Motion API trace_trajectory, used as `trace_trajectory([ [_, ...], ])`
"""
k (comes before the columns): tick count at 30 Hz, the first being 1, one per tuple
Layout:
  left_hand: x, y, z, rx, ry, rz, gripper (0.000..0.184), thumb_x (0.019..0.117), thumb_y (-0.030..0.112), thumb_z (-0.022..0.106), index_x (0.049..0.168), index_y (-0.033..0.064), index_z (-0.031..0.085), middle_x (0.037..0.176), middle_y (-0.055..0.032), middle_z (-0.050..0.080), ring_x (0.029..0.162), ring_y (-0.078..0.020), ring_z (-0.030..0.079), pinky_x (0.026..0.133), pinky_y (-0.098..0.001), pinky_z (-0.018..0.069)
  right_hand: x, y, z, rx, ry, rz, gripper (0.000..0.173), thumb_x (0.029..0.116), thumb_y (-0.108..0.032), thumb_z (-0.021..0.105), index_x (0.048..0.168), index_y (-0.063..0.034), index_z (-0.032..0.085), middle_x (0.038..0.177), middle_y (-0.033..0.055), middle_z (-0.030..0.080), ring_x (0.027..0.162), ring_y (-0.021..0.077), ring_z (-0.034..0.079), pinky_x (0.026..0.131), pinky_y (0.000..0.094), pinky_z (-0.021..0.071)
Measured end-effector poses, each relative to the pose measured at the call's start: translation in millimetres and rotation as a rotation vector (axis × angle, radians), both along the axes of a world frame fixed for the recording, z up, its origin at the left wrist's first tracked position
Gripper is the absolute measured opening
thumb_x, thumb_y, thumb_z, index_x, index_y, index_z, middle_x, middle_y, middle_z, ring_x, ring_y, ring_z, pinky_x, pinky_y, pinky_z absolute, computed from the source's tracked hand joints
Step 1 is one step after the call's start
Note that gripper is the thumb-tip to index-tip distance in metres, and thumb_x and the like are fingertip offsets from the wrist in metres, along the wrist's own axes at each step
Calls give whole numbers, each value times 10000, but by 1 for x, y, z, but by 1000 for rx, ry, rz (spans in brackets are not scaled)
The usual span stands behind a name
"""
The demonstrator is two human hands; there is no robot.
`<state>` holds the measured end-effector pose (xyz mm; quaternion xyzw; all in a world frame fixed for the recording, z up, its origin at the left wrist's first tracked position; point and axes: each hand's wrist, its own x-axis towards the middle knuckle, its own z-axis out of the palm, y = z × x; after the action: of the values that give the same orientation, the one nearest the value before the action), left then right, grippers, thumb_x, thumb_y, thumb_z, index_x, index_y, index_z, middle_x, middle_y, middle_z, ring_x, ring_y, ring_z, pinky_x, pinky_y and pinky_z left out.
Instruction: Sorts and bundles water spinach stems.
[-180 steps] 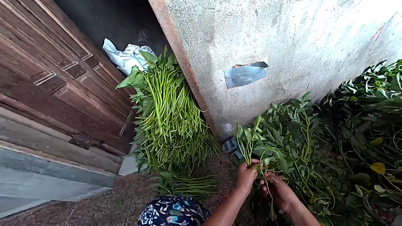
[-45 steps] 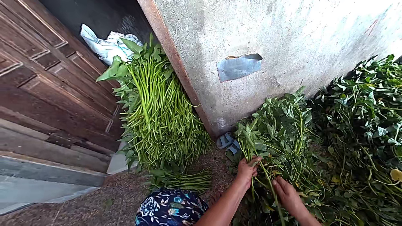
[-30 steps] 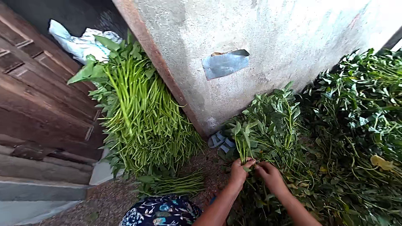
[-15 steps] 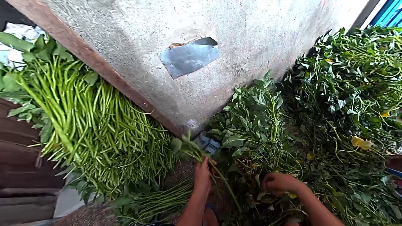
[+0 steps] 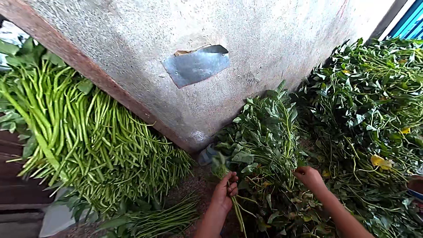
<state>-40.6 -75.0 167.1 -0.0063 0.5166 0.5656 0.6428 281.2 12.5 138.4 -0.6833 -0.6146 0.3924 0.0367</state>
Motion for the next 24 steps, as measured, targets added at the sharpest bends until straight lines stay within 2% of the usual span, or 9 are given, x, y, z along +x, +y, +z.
trace_trajectory([
  [2, 5, -2, 2, 19, -48, -35, 240, 1105, 182, 403, 1017, 50, 582, 778, -13, 598, 426, -16, 409, 380, -138, 365, 8, -10, 20, -111, 452, -140, 187, 1040, -194, 584, 1100, -41, 673, 963, 63, 727, 789, 136, 669, 703, 302, 549],
  [3, 8, -3, 4, 25, -58, -40, 232, 1104, 181, 408, 1013, 52, 578, 780, -14, 596, 427, -16, 407, 381, -137, 364, 8, -18, 22, -210, 643, -188, 169, 1048, -175, 546, 1090, -43, 643, 938, 60, 731, 735, 117, 667, 642, 269, 546],
  [5, 14, -3, 8, 19, -36, -25, 191, 1088, 150, 442, 1042, 36, 589, 788, -26, 597, 430, -26, 405, 383, -147, 365, 1, -35, 17, -348, 685, -178, 202, 1051, -173, 547, 1174, -35, 627, 1041, 78, 736, 783, 147, 681, 699, 317, 558],
  [6, 16, -3, 11, 19, -7, -22, 172, 1074, 127, 462, 1058, 21, 597, 790, -33, 598, 429, -29, 400, 382, -152, 361, -6, -43, 15, -329, 679, -169, 202, 1047, -169, 566, 1177, -30, 630, 1065, 81, 734, 764, 151, 677, 688, 324, 555],
  [9, 22, -2, 17, 23, 133, -47, 128, 1039, 75, 542, 1048, -17, 631, 790, -70, 635, 433, -46, 404, 386, -170, 346, -38, -68, 20, -206, 824, -161, 142, 1017, -141, 600, 1106, -33, 625, 1058, 84, 755, 697, 136, 684, 636, 308, 575],
  [13, 32, -11, 13, 13, 397, -234, 139, 1016, 47, 590, 1109, -44, 640, 769, -75, 642, 446, -55, 427, 405, -190, 355, -83, -117, -2, -237, 812, -169, 192, 1022, -133, 612, 1147, 13, 617, 1012, 116, 743, 797, 203, 725, 730, 389, 617],
  [16, 37, -19, -5, -12, 511, -360, 138, 999, 64, 622, 1106, -19, 651, 782, -54, 645, 463, -56, 437, 427, -200, 365, -109, -146, -15, -172, 723, -166, 213, 999, -129, 649, 1149, 22, 629, 952, 115, 733, 810, 206, 738, 771, 388, 631],
  [20, 42, -20, -22, -25, 623, -493, 158, 974, 110, 673, 1099, 14, 675, 780, -36, 637, 473, -62, 446, 446, -218, 384, -118, -165, -18, -36, 446, 61, 268, 995, -228, 648, 1160, -18, 677, 964, 125, 729, 867, 241, 729, 844, 448, 604],
  [24, 48, -16, -28, -26, 767, -600, 220, 943, 221, 746, 1077, 57, 687, 705, -9, 558, 490, -81, 446, 479, -253, 407, -115, -166, -5, -2, 170, 279, 298, 1030, -277, 582, 1207, -59, 683, 1101, 159, 726, 1054, 328, 703, 950, 549, 540],
])
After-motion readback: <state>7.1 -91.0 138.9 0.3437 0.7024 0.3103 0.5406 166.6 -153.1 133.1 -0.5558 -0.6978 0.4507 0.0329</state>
